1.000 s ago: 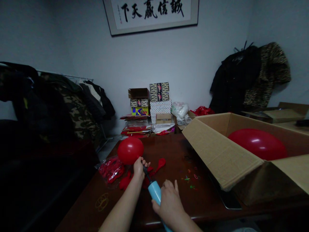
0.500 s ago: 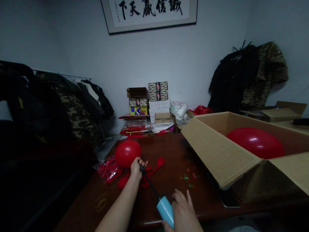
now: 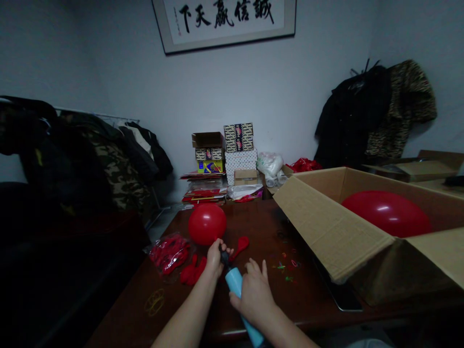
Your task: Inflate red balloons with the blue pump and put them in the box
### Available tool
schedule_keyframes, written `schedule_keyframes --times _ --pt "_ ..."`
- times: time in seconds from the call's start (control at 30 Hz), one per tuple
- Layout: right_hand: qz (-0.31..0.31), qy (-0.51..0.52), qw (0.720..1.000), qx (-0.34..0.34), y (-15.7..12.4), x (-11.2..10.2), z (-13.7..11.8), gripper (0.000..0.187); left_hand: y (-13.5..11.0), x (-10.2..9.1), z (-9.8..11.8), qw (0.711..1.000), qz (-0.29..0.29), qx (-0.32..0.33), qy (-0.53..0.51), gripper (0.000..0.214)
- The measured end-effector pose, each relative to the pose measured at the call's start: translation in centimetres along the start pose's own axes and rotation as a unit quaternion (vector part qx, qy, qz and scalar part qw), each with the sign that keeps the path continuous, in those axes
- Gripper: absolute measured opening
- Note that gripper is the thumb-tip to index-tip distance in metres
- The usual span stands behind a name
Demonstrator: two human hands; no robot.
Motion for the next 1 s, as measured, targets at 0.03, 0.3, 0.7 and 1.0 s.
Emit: schedule_keyframes --times 0.03,0.3,0.7,1.0 --pt "0.003 -0.002 1.0 0.001 0.4 0.1 0.0 0.048 -0.1 0.0 0.0 1.0 -0.003 -0.006 -0.001 0.015" --pt "0.032 0.011 0.999 0.017 0.0 1.5 0.0 0.045 0.2 0.0 0.3 0.999 0.008 -0.024 -0.041 0.013" --pt "-0.088 0.033 0.995 0.021 -6.7 0.1 2.5 0.05 2.0 -1.3 1.9 0.995 0.086 0.007 -0.057 0.016" --pt "-0.118 0.051 0.992 0.016 -7.0 -1.0 2.2 0.051 1.2 -0.8 1.4 0.996 0.066 -0.014 -0.059 0.018"
Point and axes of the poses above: each hand's wrist, its own y-axis towards the middle knuckle, its own x-axis out of the palm, z = x × y, the point moved 2 cm from there along y, towards the middle knuckle, and after that the axes turned 3 degrees about -x, right-handed, at the moved point
